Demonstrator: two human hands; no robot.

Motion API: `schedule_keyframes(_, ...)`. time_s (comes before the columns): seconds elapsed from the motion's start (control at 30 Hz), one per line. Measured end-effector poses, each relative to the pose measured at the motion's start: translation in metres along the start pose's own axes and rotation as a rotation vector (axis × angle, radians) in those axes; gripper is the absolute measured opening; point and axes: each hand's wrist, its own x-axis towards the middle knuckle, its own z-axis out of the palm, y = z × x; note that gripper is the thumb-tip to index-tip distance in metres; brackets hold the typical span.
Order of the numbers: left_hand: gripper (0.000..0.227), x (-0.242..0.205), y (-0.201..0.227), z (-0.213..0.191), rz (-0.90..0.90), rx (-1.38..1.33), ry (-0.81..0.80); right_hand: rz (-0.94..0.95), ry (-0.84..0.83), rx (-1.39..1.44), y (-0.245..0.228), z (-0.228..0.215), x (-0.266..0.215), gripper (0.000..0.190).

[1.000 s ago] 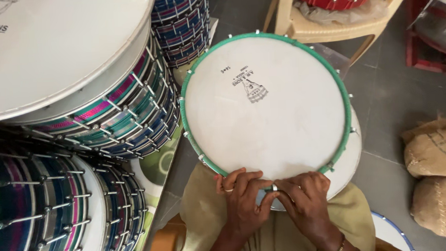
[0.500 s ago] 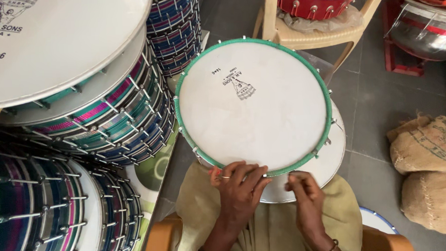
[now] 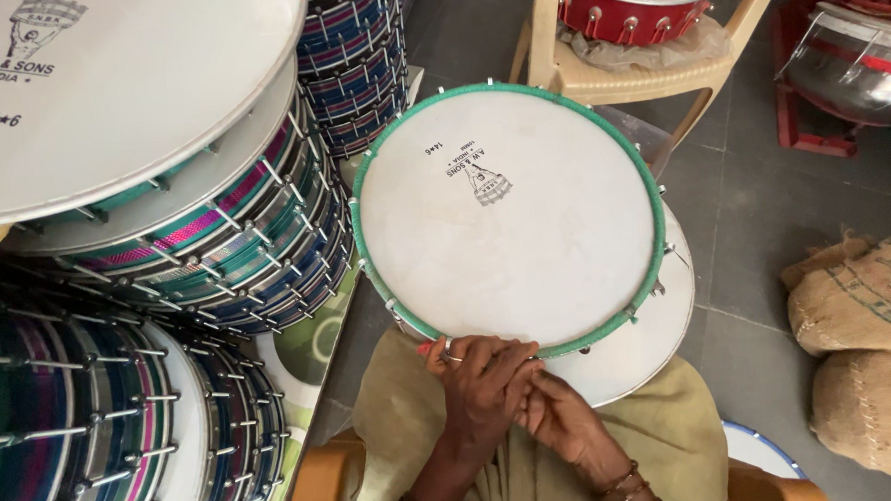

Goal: The person secures a white drumhead onto a green-rimmed drum shell by hand-tightening the tension rods. They then use a drum key to systematically tighten the lugs around the drum's circumference, periodically tapping the drumhead to check the tension.

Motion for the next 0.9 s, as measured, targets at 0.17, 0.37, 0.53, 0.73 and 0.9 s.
schedule_keyframes(0.17,0.026,-0.002,0.000,0.001,-0.020,-0.015,-0.021,-0.014,0.084,0.221,0.011,-0.006,0.011,0.019)
schedule_keyframes(0.37,0.027,-0.005,-0.003,0.005,-0.057,-0.074,-0.007,-0.029,-0.066,0.293,0.017,0.007,0.010,0.024)
schedule_keyframes(0.53,0.024,-0.010,-0.007,0.008,-0.037,-0.052,0.014,0.109,0.038,0.275,0.020,0.014,0.016,0.035)
schedule_keyframes(0.73,0.019,-0.016,-0.012,0.014,-0.081,-0.133,-0.022,-0.004,-0.219,0.305,0.022,-0.006,0.014,0.032)
schedule_keyframes(0.9,0.015,-0.011,-0.010,0.010,-0.003,-0.033,0.036,0.044,-0.043,0.370,0.030,-0.011,0.022,0.037)
